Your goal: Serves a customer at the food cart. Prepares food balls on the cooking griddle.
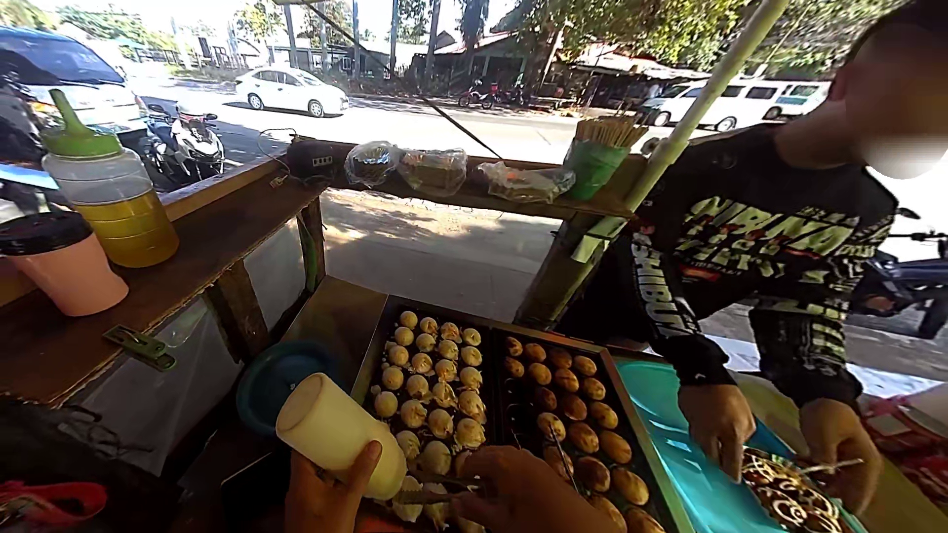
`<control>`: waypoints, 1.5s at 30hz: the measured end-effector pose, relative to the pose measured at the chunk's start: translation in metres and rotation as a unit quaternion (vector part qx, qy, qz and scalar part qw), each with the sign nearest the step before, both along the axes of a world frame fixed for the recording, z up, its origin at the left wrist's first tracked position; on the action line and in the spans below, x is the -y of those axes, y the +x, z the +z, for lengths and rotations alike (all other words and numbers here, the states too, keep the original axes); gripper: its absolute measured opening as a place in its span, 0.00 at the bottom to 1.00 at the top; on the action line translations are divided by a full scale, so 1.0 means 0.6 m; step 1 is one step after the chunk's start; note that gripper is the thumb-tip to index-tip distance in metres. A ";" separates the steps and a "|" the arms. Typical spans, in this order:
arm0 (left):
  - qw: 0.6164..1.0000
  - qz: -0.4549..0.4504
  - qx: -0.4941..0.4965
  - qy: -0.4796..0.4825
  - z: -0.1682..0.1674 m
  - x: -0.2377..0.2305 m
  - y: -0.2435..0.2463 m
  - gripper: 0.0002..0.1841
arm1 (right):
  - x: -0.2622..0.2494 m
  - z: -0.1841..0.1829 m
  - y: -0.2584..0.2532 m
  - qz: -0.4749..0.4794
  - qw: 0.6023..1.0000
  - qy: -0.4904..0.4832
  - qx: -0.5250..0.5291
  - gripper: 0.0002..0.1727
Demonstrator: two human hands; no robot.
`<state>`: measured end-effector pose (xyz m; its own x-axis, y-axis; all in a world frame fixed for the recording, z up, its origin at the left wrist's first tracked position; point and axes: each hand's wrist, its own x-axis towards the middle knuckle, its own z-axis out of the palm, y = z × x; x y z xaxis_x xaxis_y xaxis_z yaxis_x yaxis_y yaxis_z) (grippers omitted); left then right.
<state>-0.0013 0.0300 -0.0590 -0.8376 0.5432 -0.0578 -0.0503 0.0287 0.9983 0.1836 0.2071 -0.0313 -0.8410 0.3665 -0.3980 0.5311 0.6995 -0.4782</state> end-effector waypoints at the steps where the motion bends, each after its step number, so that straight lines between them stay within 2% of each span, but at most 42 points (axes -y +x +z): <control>1: 1.000 0.001 0.000 0.001 0.001 0.002 -0.001 0.48 | 0.001 -0.002 -0.001 0.005 1.000 -0.010 0.004 0.30; 8: 0.999 0.029 0.028 0.022 -0.007 0.016 -0.020 0.44 | -0.011 -0.043 0.026 -0.098 0.987 -0.095 -0.081 0.26; 12: 0.997 0.047 0.057 0.021 -0.006 0.019 -0.031 0.43 | 0.022 -0.056 0.014 -0.100 0.990 -0.031 -0.095 0.25; 16: 0.987 0.062 0.145 0.032 0.006 0.015 -0.046 0.40 | 0.031 -0.061 0.015 -0.095 0.988 0.007 -0.124 0.25; 20: 0.961 0.073 0.264 0.035 0.029 -0.008 -0.057 0.30 | 0.023 -0.060 0.022 -0.078 0.991 0.001 -0.111 0.24; 24: 0.927 0.056 0.365 0.061 0.050 -0.056 -0.070 0.30 | -0.021 -0.036 0.033 -0.172 0.951 -0.115 -0.228 0.25; 30: 0.906 0.028 0.410 0.099 0.060 -0.180 -0.097 0.36 | -0.153 0.000 0.000 -0.229 0.964 -0.015 -0.135 0.28; 35: 0.910 0.019 0.404 0.088 0.035 -0.295 -0.130 0.38 | -0.270 -0.012 -0.095 -0.235 0.968 0.065 -0.068 0.32; 39: 0.936 0.033 0.341 0.078 0.018 -0.373 -0.144 0.38 | -0.318 -0.021 -0.159 -0.190 0.973 0.128 0.000 0.33; 43: 0.977 0.085 0.189 0.050 -0.017 -0.424 -0.156 0.43 | -0.316 -0.003 -0.160 -0.121 0.976 0.180 0.020 0.32; 45: 0.993 0.062 0.088 0.046 -0.026 -0.442 -0.161 0.46 | -0.315 0.024 -0.145 -0.116 0.975 0.191 0.016 0.31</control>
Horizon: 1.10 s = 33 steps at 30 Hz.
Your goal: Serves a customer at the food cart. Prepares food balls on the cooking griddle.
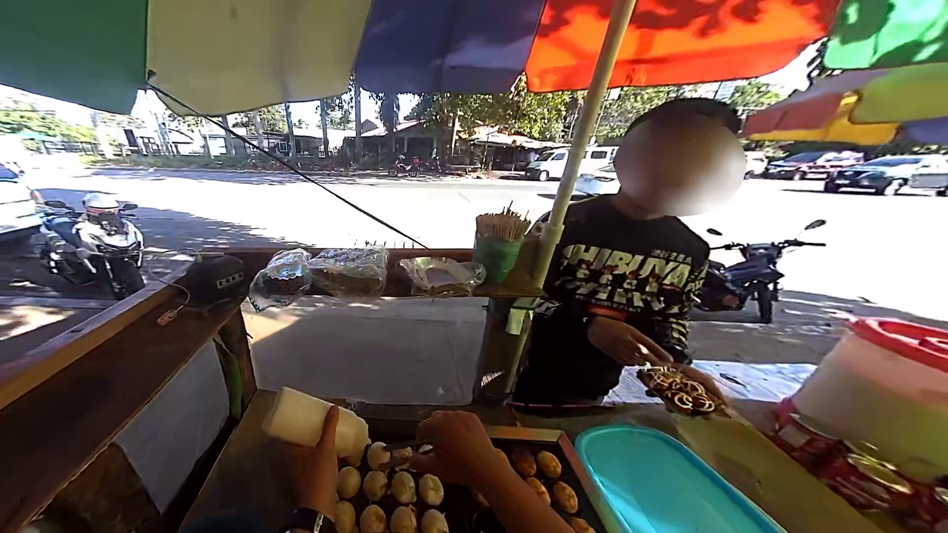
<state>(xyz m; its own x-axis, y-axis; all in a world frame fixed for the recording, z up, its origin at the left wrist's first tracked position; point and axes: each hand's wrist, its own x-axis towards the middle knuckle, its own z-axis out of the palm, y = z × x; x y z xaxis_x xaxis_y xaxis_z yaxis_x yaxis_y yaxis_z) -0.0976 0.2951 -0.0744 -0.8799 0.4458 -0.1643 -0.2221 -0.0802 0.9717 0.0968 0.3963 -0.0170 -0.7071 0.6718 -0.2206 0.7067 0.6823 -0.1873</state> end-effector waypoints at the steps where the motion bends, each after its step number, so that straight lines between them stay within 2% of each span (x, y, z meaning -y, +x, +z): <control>1: 0.999 -0.016 -0.036 -0.002 -0.002 -0.007 -0.002 0.48 | -0.001 0.010 0.007 -0.007 1.000 -0.003 0.003 0.32; 4: 0.996 -0.034 -0.079 -0.016 -0.001 -0.007 0.000 0.47 | 0.000 0.007 0.009 -0.055 0.997 -0.043 0.014 0.35; 9: 0.998 -0.040 -0.053 -0.020 -0.001 0.001 0.003 0.50 | -0.003 -0.023 -0.009 -0.082 0.989 -0.119 0.004 0.33; 14: 0.999 -0.020 -0.046 0.000 -0.009 0.011 -0.014 0.49 | -0.011 -0.046 0.005 -0.128 0.980 -0.133 -0.074 0.31; 20: 1.000 -0.005 0.005 0.001 -0.004 0.028 -0.009 0.49 | 0.017 -0.082 -0.006 -0.095 0.985 -0.100 -0.106 0.26; 22: 1.000 -0.008 -0.018 -0.001 -0.004 0.032 -0.004 0.48 | 0.026 -0.065 -0.002 -0.076 0.988 -0.088 -0.098 0.28; 27: 0.987 -0.030 -0.151 -0.056 -0.003 0.042 0.014 0.51 | 0.043 -0.007 0.005 0.001 0.998 -0.067 0.017 0.30; 30: 0.979 -0.066 -0.173 -0.089 0.004 0.052 0.021 0.52 | 0.033 0.029 0.018 0.000 0.997 -0.067 0.027 0.31; 33: 0.976 -0.078 -0.177 -0.102 0.013 0.059 0.026 0.54 | 0.036 0.030 0.011 -0.012 0.996 -0.073 0.042 0.32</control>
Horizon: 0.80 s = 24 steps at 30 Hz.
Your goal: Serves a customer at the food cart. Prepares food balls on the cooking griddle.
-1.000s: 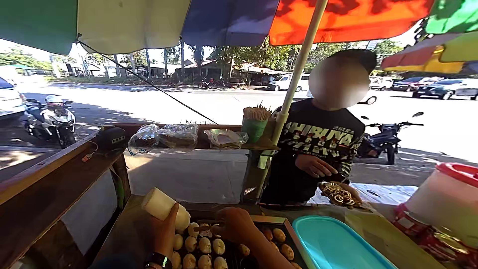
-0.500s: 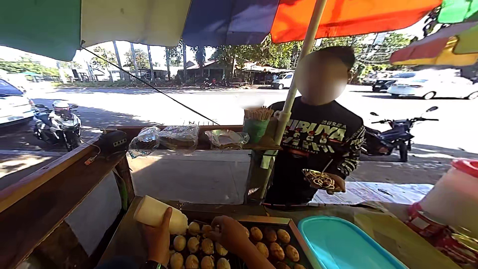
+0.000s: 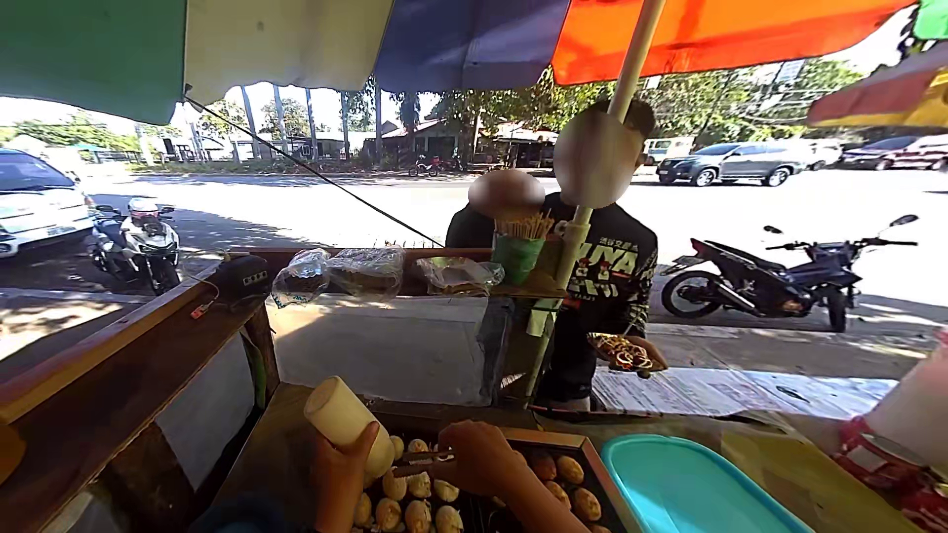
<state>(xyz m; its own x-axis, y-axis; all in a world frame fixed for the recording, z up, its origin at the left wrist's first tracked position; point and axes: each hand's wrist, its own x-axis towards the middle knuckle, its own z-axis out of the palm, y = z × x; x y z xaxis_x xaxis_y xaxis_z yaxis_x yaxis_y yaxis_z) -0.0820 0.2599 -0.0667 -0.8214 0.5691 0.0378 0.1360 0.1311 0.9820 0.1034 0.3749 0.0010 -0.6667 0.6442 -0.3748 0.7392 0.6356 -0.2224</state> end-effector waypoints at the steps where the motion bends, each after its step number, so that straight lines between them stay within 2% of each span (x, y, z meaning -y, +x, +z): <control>1: 1.000 0.002 0.003 0.003 0.001 0.000 0.001 0.55 | 0.003 -0.007 -0.005 0.000 1.000 -0.002 0.003 0.33; 4: 1.000 0.014 0.010 0.014 -0.002 0.001 -0.001 0.55 | 0.006 -0.025 -0.010 -0.001 1.000 -0.021 0.005 0.32; 9: 0.995 0.033 0.054 0.073 -0.009 0.017 -0.015 0.49 | -0.016 -0.057 0.019 -0.065 0.992 -0.064 -0.084 0.30; 13: 0.990 0.043 0.086 0.099 -0.015 0.024 -0.019 0.48 | -0.006 -0.090 0.017 -0.083 0.988 -0.074 -0.106 0.29; 16: 0.988 0.050 0.112 0.094 -0.014 0.029 -0.021 0.49 | 0.014 -0.103 0.012 -0.070 0.989 -0.041 -0.122 0.25; 20: 0.987 0.046 0.125 0.088 -0.014 0.044 -0.014 0.49 | 0.029 -0.086 0.024 -0.052 0.990 -0.018 -0.127 0.29; 24: 0.994 0.046 0.070 0.073 -0.010 0.055 0.003 0.50 | 0.047 -0.074 0.024 0.009 0.998 -0.028 -0.055 0.32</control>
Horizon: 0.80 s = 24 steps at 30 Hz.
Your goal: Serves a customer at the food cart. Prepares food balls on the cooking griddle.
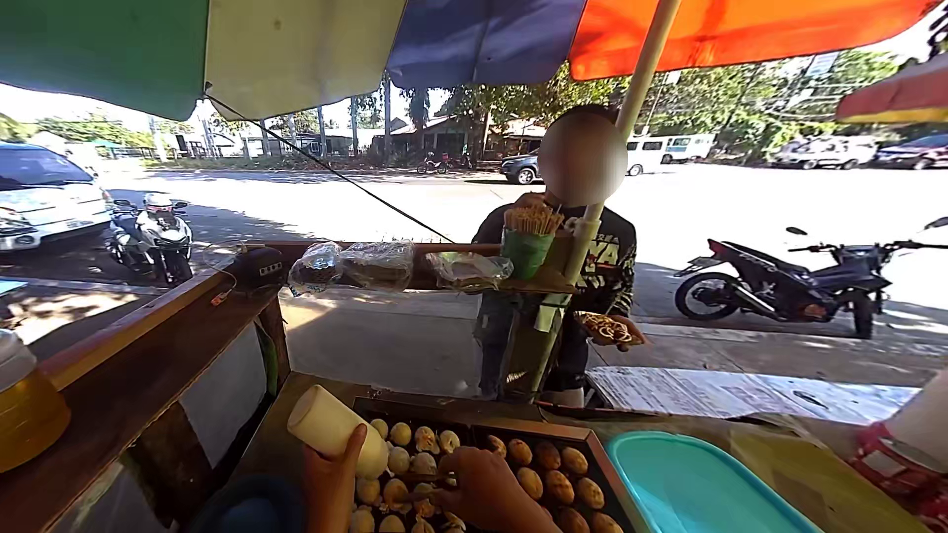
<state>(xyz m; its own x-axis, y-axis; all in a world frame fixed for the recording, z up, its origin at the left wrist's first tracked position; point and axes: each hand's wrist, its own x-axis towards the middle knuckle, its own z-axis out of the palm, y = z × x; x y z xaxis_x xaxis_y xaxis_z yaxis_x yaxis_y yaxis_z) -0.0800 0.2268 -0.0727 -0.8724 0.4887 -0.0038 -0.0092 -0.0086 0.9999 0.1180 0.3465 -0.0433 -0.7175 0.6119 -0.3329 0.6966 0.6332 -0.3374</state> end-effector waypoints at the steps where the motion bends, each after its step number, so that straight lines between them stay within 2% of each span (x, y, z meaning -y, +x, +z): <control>1: 1.000 -0.005 -0.020 -0.011 0.002 0.004 0.006 0.50 | 0.002 0.003 0.002 0.017 1.000 0.005 0.011 0.31; 4: 0.997 -0.025 -0.053 -0.042 0.007 0.015 0.013 0.52 | -0.006 0.036 0.018 0.036 0.999 0.001 0.012 0.31; 8: 0.998 -0.042 -0.040 -0.036 0.014 0.025 0.022 0.52 | -0.003 0.055 0.014 0.026 0.998 -0.019 0.050 0.33; 12: 0.998 -0.035 -0.033 -0.031 0.015 0.028 0.025 0.53 | 0.002 0.034 0.000 0.010 0.997 -0.042 0.057 0.33; 19: 1.000 -0.002 0.011 0.016 0.006 0.049 0.003 0.46 | -0.002 -0.012 0.018 -0.069 0.995 -0.062 -0.043 0.29; 21: 1.000 0.005 0.023 0.013 0.002 0.054 0.000 0.46 | 0.012 -0.030 0.013 -0.062 0.995 -0.049 -0.062 0.26; 24: 0.999 0.002 0.045 0.007 0.005 0.065 0.004 0.47 | 0.026 -0.031 0.020 -0.034 0.995 -0.035 -0.090 0.27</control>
